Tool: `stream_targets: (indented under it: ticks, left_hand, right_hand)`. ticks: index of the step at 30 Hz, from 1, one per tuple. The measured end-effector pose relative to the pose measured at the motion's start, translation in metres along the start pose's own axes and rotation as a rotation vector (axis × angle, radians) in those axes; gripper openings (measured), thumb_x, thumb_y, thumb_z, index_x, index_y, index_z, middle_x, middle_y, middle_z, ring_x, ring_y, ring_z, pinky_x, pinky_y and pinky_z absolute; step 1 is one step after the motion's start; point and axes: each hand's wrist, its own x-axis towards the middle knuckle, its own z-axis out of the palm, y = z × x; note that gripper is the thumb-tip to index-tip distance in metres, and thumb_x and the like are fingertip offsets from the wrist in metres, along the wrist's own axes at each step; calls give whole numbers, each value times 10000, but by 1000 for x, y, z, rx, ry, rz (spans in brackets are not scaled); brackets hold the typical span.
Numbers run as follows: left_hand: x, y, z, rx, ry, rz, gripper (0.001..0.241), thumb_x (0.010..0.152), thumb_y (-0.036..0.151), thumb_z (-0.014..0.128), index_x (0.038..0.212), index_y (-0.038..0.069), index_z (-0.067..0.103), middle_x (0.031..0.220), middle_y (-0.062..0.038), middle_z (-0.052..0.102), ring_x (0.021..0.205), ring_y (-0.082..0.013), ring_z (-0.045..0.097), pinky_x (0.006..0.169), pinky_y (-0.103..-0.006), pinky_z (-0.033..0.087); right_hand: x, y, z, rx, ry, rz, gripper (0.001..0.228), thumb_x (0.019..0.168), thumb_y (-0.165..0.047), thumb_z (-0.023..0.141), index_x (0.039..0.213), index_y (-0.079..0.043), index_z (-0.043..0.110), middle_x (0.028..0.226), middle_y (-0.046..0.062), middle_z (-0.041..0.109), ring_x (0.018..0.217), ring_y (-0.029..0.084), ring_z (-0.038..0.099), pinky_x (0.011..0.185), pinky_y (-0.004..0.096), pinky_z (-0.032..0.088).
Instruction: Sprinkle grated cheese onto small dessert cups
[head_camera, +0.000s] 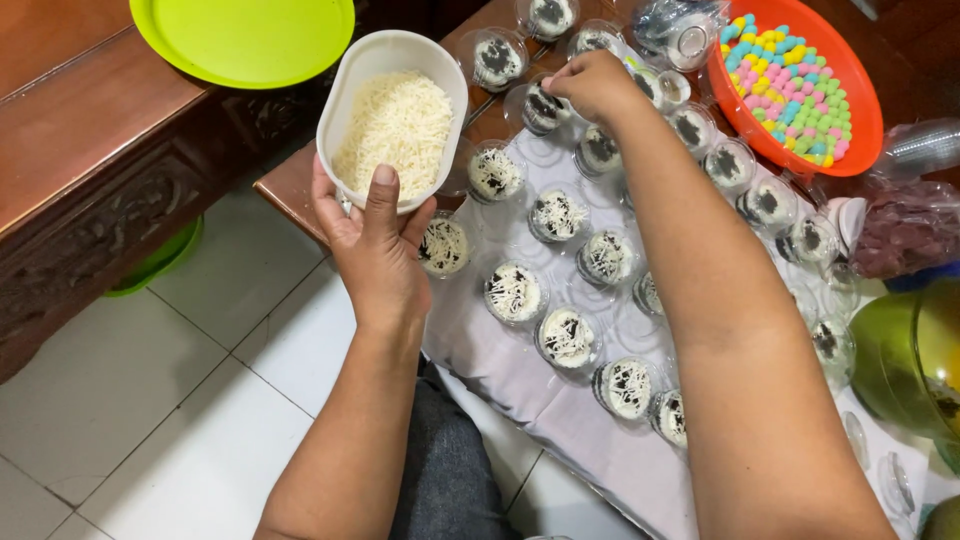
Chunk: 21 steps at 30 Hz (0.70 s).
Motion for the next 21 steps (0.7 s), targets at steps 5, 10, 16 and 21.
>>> stream_targets:
  ticks: [5, 10, 16, 21]
  left_hand:
    - [-2, -2, 4, -10, 9, -14, 889, 816, 297, 755, 1545, 229, 251, 1437, -204, 528, 1126, -278, 663, 856, -317, 586]
    - [-5, -2, 7, -26, 5, -12, 862, 833, 275, 745, 1545, 231, 261, 1436, -186, 532, 1111, -256, 669, 836, -291, 590]
    - [-3, -4, 7, 1, 10, -1, 906, 816, 296, 752, 1553, 209, 232, 1441, -215, 507, 1136, -291, 659, 853, -312, 595]
    - [-2, -3, 7, -16, 1, -15, 858, 839, 267, 733, 1547, 218, 251, 1415, -193, 541, 1113, -278, 673, 846, -311, 595]
  right_hand:
    - [6, 4, 4, 44, -4, 14, 206, 901, -284, 785, 928, -81, 766, 897, 60, 741, 802, 163, 692, 810, 328, 579]
    - [12, 3, 10, 84, 0, 6, 166, 899, -259, 774, 931, -97, 762, 897, 40, 743, 806, 141, 699, 812, 304, 587]
    - [26, -3, 20, 52, 39, -72, 180, 904, -268, 771, 867, -94, 746, 797, 23, 716, 700, 126, 663, 730, 293, 574]
    - [21, -8, 16, -26, -7, 11, 219, 902, -281, 773, 952, -68, 784, 936, 101, 776, 795, 188, 756, 815, 327, 604]
